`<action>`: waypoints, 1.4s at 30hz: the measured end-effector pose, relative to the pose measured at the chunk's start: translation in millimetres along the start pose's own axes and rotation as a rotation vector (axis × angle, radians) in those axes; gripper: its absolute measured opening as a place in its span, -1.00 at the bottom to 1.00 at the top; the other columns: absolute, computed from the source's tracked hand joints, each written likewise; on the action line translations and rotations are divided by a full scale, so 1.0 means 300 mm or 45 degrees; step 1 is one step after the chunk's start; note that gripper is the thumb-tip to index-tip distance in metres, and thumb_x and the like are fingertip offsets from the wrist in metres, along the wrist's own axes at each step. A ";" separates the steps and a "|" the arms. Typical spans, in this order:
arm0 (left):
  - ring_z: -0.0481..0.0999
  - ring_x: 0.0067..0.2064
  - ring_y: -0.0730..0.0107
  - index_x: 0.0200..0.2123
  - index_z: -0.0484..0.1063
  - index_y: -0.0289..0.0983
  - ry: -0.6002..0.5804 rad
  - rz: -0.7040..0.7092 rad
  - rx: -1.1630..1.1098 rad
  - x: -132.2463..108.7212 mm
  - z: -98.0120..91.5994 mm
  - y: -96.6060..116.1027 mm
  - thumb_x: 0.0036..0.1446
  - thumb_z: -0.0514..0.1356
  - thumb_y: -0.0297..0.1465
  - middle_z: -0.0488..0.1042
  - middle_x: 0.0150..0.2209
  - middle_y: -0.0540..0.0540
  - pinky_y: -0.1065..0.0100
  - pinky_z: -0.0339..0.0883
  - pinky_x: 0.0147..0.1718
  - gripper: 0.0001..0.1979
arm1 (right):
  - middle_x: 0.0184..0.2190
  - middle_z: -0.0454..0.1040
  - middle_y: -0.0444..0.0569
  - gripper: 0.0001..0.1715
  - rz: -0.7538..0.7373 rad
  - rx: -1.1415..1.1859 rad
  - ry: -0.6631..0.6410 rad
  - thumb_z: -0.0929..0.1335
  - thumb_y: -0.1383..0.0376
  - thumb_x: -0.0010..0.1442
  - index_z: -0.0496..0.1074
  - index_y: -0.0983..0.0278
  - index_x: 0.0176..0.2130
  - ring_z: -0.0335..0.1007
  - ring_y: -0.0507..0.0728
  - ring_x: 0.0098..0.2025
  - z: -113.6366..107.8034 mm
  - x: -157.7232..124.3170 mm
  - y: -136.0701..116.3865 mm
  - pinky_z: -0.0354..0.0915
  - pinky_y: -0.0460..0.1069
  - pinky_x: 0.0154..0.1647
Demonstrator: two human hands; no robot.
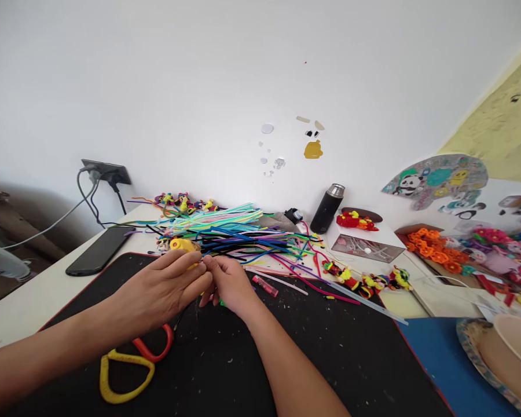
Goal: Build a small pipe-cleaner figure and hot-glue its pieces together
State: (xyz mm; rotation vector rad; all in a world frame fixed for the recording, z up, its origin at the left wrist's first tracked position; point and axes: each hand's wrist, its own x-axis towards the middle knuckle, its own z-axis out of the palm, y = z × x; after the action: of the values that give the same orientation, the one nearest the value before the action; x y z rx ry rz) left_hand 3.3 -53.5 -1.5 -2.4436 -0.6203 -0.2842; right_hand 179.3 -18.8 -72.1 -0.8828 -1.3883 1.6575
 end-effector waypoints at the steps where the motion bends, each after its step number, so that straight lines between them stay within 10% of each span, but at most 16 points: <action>1: 0.44 -0.07 0.04 -0.12 0.52 -0.20 0.000 -0.005 -0.022 0.006 0.001 0.000 0.30 0.20 -0.52 0.58 -0.18 -0.16 0.10 0.34 -0.03 -0.84 | -0.65 0.44 -0.19 -0.31 0.013 0.033 -0.006 0.36 -0.33 0.24 0.41 0.25 -0.31 0.45 0.05 -0.66 0.001 -0.002 -0.001 0.13 -0.16 -0.73; 20: 0.40 0.36 0.03 0.28 0.42 -0.33 0.259 -0.105 -0.312 0.032 0.132 0.013 0.27 0.10 -0.59 0.50 0.27 -0.31 0.07 0.40 0.28 -0.48 | -0.58 0.34 -0.22 -0.32 -0.044 0.509 0.221 0.51 -0.27 0.10 0.47 0.27 -0.23 0.25 -0.01 -0.67 -0.013 0.004 -0.033 0.17 -0.12 -0.74; 31: 0.53 0.24 0.17 -0.02 0.54 -0.18 0.618 -0.445 -1.060 0.026 0.127 0.040 0.32 0.07 -0.63 0.63 0.09 -0.19 0.11 0.41 0.24 -0.66 | -0.51 0.46 -0.21 -0.29 -0.098 0.510 0.126 0.56 -0.23 0.05 0.46 0.26 -0.16 0.36 -0.01 -0.66 -0.023 0.007 -0.033 0.18 -0.15 -0.73; 38: 0.62 -0.04 0.20 -0.24 0.61 -0.11 0.640 -1.170 -1.526 0.006 0.112 0.043 0.26 0.28 -0.29 0.65 -0.15 -0.03 0.29 0.48 0.03 -0.91 | -0.48 0.50 -0.22 -0.33 -0.094 0.427 0.094 0.58 -0.20 0.03 0.40 0.24 -0.21 0.40 -0.01 -0.66 -0.028 0.006 -0.057 0.16 -0.17 -0.74; 42: 0.57 -0.05 0.15 -0.10 0.62 -0.17 0.457 -1.708 -2.023 0.036 0.136 0.031 -0.05 0.46 -0.04 0.64 -0.13 -0.08 0.36 0.51 -0.15 -0.52 | -0.38 0.55 -0.17 -0.36 -0.113 0.341 0.079 0.55 -0.17 0.11 0.45 0.24 -0.10 0.43 -0.03 -0.63 -0.034 0.002 -0.056 0.21 -0.18 -0.72</action>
State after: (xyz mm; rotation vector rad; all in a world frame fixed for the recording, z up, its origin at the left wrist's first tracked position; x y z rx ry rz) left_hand 19.6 -31.7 -35.1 -2.3782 -2.4059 -2.3917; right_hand 190.3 -12.0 -57.2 -0.7021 -1.1150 1.6852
